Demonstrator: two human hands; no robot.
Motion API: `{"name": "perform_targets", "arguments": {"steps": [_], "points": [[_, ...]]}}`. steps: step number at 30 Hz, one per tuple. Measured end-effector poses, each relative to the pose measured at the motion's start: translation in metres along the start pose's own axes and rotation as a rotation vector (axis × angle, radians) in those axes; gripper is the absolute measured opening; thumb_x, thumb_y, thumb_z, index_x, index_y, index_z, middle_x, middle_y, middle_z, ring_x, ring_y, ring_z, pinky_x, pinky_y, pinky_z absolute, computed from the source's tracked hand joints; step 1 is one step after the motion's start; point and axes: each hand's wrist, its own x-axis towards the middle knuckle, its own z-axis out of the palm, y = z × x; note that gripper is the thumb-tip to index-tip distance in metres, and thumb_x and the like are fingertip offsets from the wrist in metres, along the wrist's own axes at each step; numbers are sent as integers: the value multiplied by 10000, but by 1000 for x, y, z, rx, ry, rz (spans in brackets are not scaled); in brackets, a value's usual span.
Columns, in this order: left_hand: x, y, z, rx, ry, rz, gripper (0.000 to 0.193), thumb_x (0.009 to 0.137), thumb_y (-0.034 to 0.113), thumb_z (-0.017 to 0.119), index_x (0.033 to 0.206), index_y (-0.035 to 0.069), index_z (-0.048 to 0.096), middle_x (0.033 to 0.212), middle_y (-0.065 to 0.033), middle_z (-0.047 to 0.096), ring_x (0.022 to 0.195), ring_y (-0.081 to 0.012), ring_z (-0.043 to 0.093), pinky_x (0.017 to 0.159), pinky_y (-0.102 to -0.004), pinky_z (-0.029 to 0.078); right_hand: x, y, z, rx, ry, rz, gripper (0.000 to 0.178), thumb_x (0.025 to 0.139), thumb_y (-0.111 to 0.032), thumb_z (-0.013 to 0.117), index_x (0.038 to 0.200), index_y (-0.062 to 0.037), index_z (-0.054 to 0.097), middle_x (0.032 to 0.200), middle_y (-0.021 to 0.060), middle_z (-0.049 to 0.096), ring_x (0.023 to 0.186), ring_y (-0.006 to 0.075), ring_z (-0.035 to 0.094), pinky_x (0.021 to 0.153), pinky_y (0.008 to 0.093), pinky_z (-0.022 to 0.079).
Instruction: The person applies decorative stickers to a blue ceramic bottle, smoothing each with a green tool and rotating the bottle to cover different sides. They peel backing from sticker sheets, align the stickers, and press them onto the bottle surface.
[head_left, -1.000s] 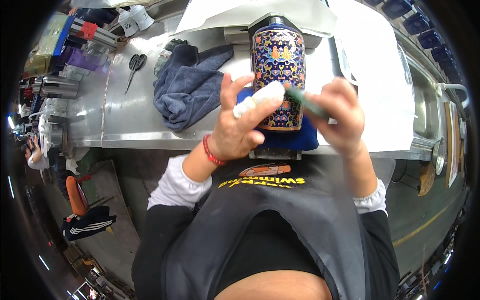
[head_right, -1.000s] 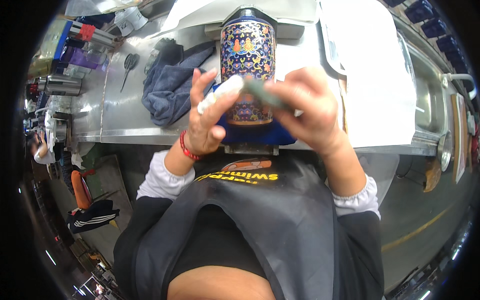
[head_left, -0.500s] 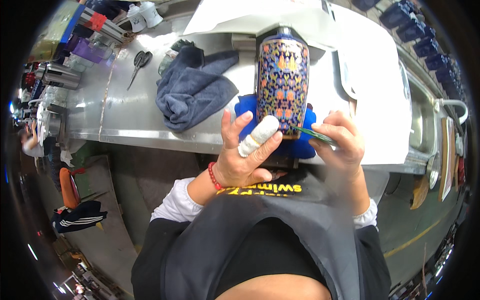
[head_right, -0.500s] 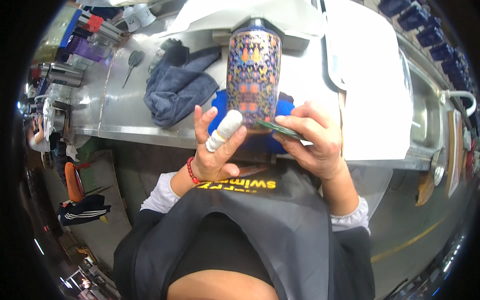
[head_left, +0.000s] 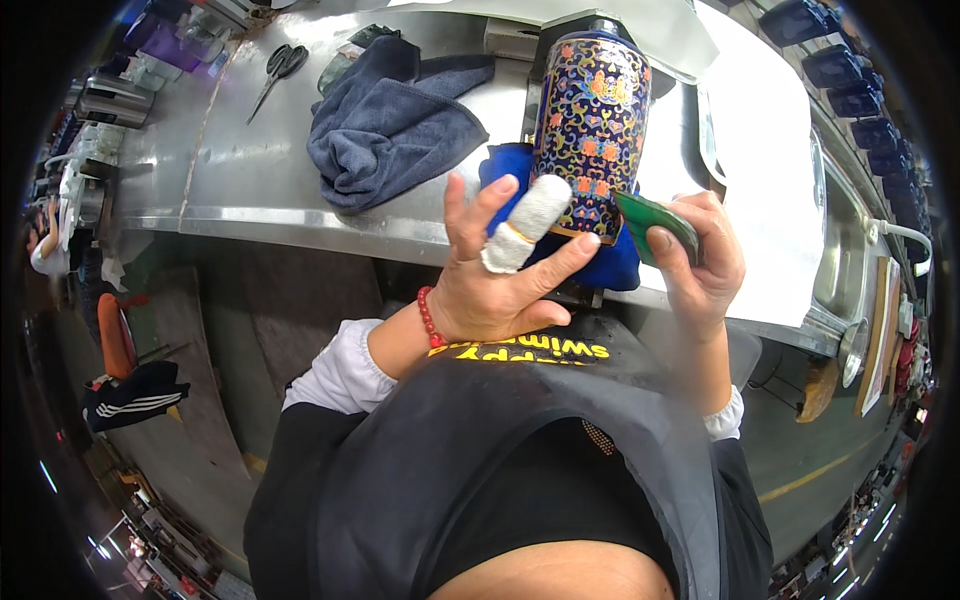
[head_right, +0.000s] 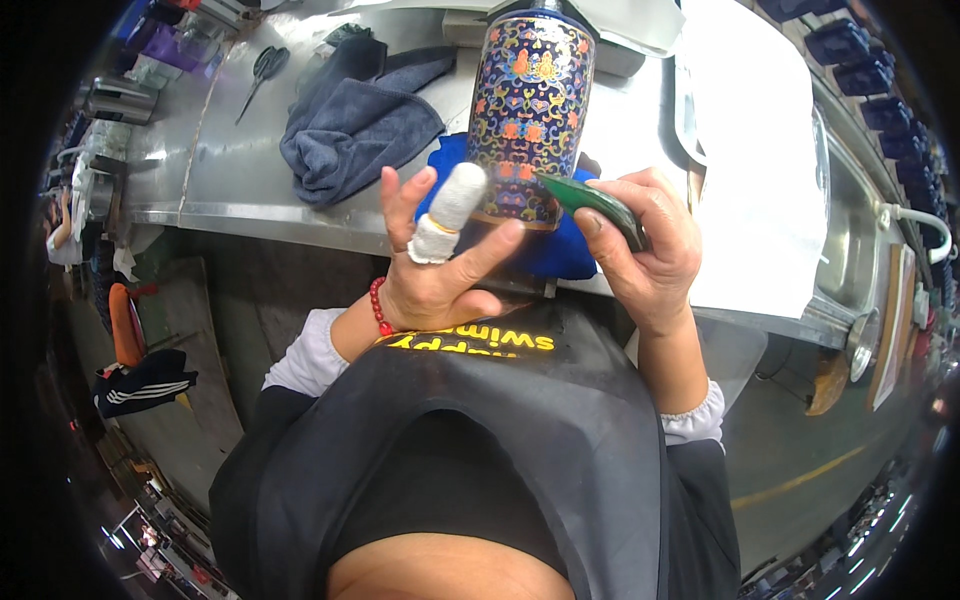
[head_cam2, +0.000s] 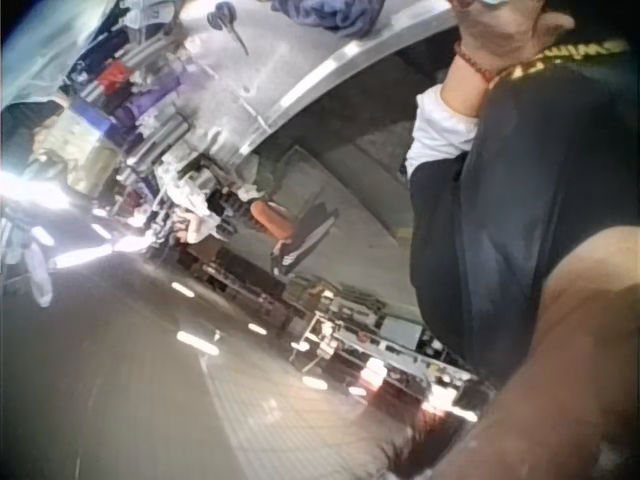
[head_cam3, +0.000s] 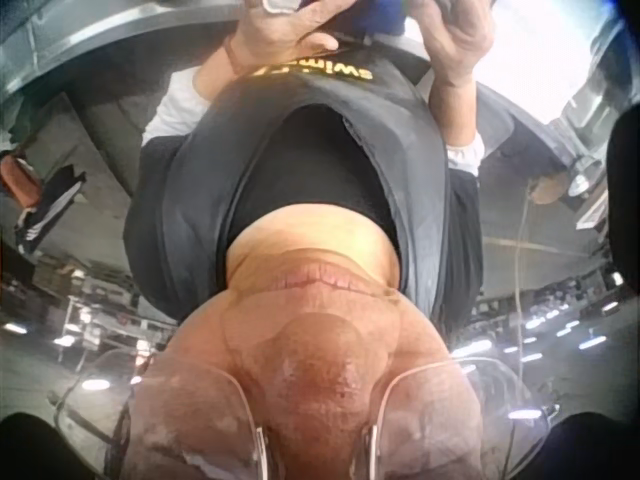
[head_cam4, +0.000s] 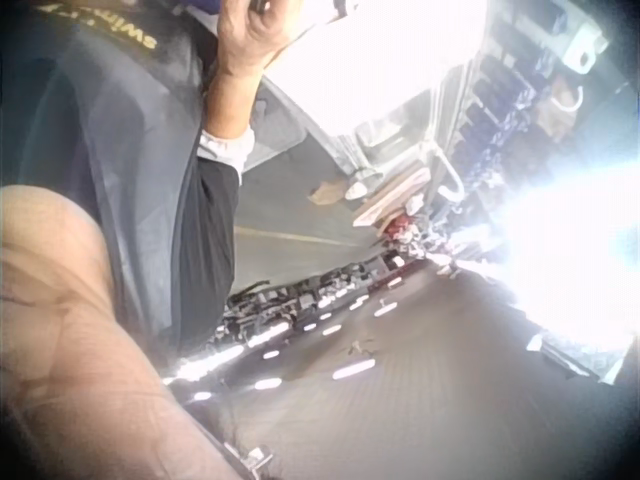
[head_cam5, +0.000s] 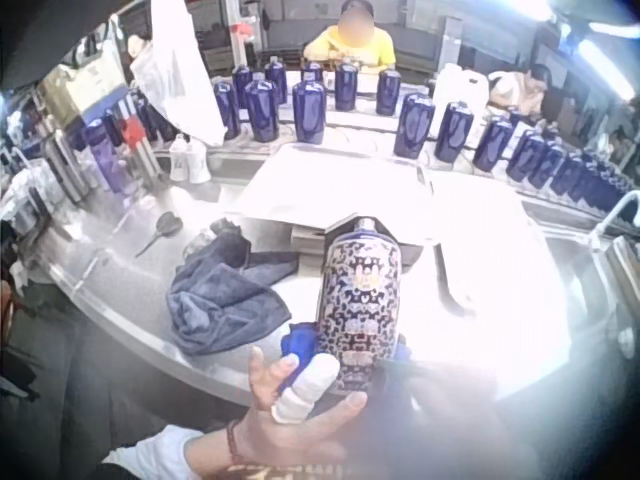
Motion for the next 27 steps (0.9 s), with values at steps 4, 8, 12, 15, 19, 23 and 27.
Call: {"name": "perform_targets", "arguments": {"steps": [4, 8, 12, 15, 19, 23, 27], "points": [[8, -6, -11, -75, 42, -90, 616, 1025, 610, 461, 1380, 151, 665, 1491, -149, 534, 1474, -387, 254, 1236, -615, 17, -3, -4, -1, -12, 58, 1, 221, 832, -39, 814, 1020, 26, 718, 862, 105, 667, 776, 196, 613, 669, 297, 470], [29, -25, -14, 50, -6, -203, 766, 804, 491, 773, 1415, 60, 603, 1393, -180, 595, 1464, -462, 245, 1191, -691, 11, 3, -11, -4, -93, 7, -77, 284, 794, -12, 832, 1057, 16, 727, 875, 104, 660, 778, 203, 594, 669, 304, 464], [48, -29, -23, 225, -6, -71, 806, 704, 527, 831, 1372, 113, 652, 1351, -171, 630, 1481, -449, 253, 1178, -720, -49, 19, -18, -10, -189, -101, -287, 373, 729, 14, 848, 1085, -9, 739, 877, 78, 620, 746, 211, 554, 649, 328, 441], [57, -24, -27, 234, 43, 7, 822, 677, 585, 823, 1334, 113, 677, 1369, -166, 623, 1486, -441, 265, 1180, -724, -58, 25, -21, -11, -291, -136, -416, 474, 615, -2, 844, 1077, -70, 759, 886, 34, 590, 756, 199, 529, 673, 352, 418], [58, -21, -19, 145, 5, -29, 868, 692, 554, 825, 1404, 101, 617, 1396, -158, 602, 1478, -422, 281, 1192, -694, -68, 23, -25, -10, -459, -348, -503, 368, 659, -173, 762, 1026, -160, 762, 960, -7, 612, 832, 194, 557, 803, 393, 421], [50, -30, -10, 96, 13, -87, 1027, 660, 471, 852, 1527, 81, 466, 1399, -156, 595, 1474, -400, 275, 1200, -672, -62, 17, -25, -15, -375, -438, -460, 342, 664, -141, 764, 1006, -148, 755, 954, -9, 618, 820, 196, 557, 827, 401, 424], [46, -37, -6, 29, -23, -99, 1029, 668, 464, 852, 1518, 37, 459, 1272, -150, 662, 1445, -376, 317, 1183, -696, -33, 10, -20, -15, -272, -341, -384, 374, 611, -52, 781, 978, -120, 756, 928, 9, 628, 794, 213, 553, 756, 379, 427]]}}
